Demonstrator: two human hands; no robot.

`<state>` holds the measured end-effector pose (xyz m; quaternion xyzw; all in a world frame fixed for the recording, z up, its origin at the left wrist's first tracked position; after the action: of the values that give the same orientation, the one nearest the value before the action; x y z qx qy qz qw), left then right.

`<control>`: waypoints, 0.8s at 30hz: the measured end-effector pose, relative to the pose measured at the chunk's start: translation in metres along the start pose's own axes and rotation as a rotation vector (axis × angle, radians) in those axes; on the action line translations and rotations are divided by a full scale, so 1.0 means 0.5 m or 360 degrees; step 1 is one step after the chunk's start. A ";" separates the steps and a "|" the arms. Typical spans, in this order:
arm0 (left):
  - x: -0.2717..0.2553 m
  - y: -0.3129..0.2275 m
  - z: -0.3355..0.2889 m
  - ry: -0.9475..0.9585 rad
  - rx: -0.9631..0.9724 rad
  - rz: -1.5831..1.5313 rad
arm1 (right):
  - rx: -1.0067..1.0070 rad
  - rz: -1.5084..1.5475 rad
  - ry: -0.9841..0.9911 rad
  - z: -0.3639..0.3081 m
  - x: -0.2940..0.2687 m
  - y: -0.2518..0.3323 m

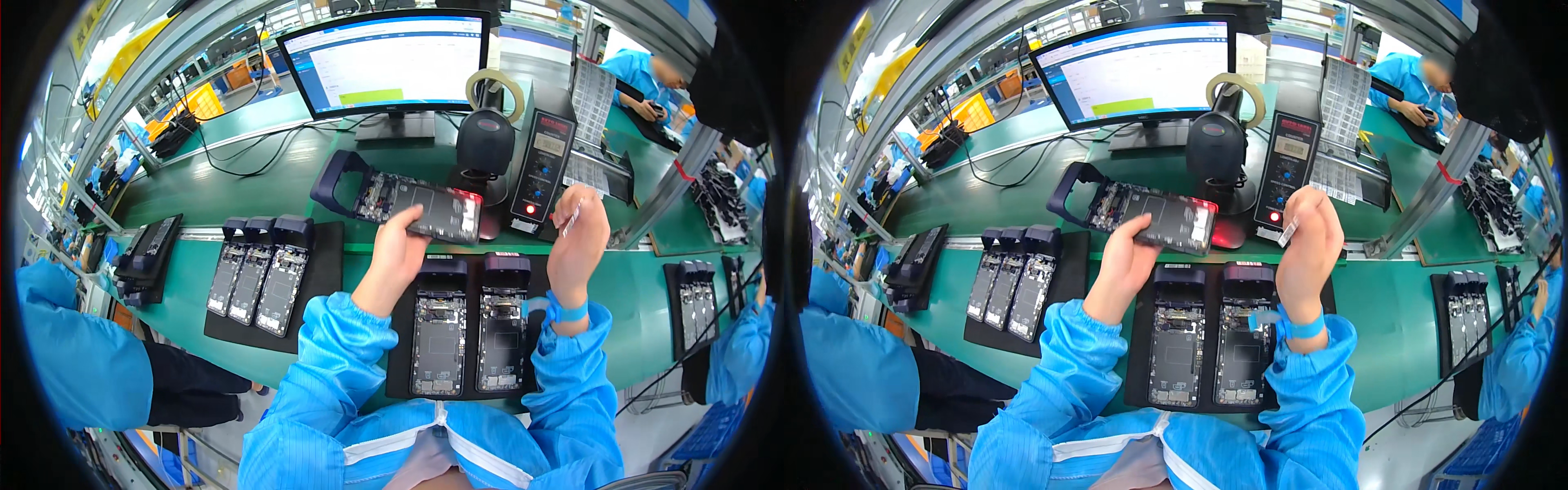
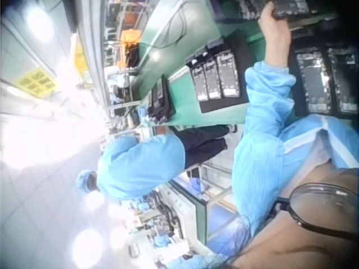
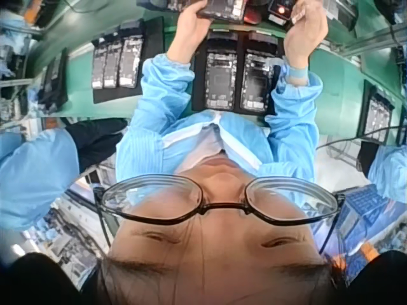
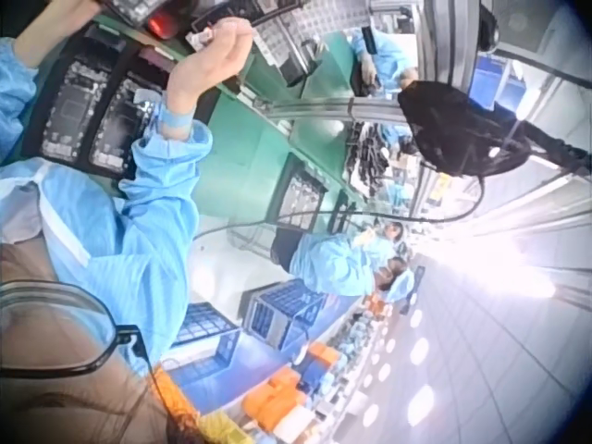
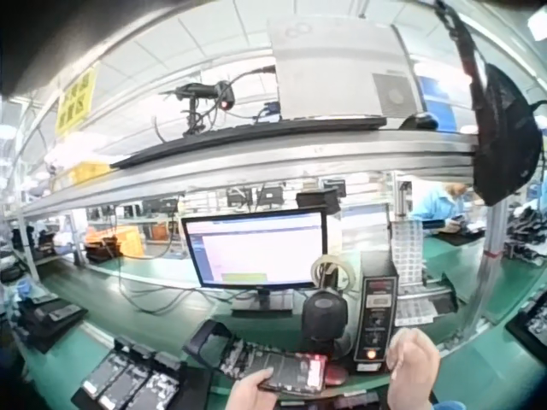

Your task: The person assembles electronic devices by inserting circuit boards into black plastic casings on a green workbench. They repeatedly pick up boards, align them with the casings, and press them into place. The person also uses a handheld scanner to scan labels on the devices and occasionally interacts with a computer monitor and a label printer.

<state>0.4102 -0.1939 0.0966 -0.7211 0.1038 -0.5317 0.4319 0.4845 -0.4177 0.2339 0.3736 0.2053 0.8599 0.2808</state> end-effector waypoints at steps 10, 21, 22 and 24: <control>0.067 -0.031 -0.237 0.0394 0.0646 0.1393 | 0.0280 0.0050 0.1007 -0.156 0.209 0.060; 0.054 -0.015 -0.248 0.0369 0.0661 0.1612 | 0.0412 0.0147 0.0847 -0.164 0.210 0.049; 0.048 -0.012 -0.246 0.0350 0.0664 0.1618 | 0.0430 0.0155 0.0840 -0.163 0.210 0.047; 0.046 -0.009 -0.247 0.0352 0.0703 0.1633 | 0.0416 0.0153 0.0863 -0.163 0.210 0.046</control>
<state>0.3123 -0.2685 0.1234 -0.4110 0.3718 -0.3353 0.7618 0.3560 -0.3800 0.2504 0.1725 0.3638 0.9069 0.1243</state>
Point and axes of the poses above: each hand's wrist, its own z-axis towards the middle knuckle, its own x-axis out of the palm, y = z × x, the point moved 10 cm from there along z, towards the middle knuckle, and after that the axes turned 12 degrees about z, right-handed, at the moved point
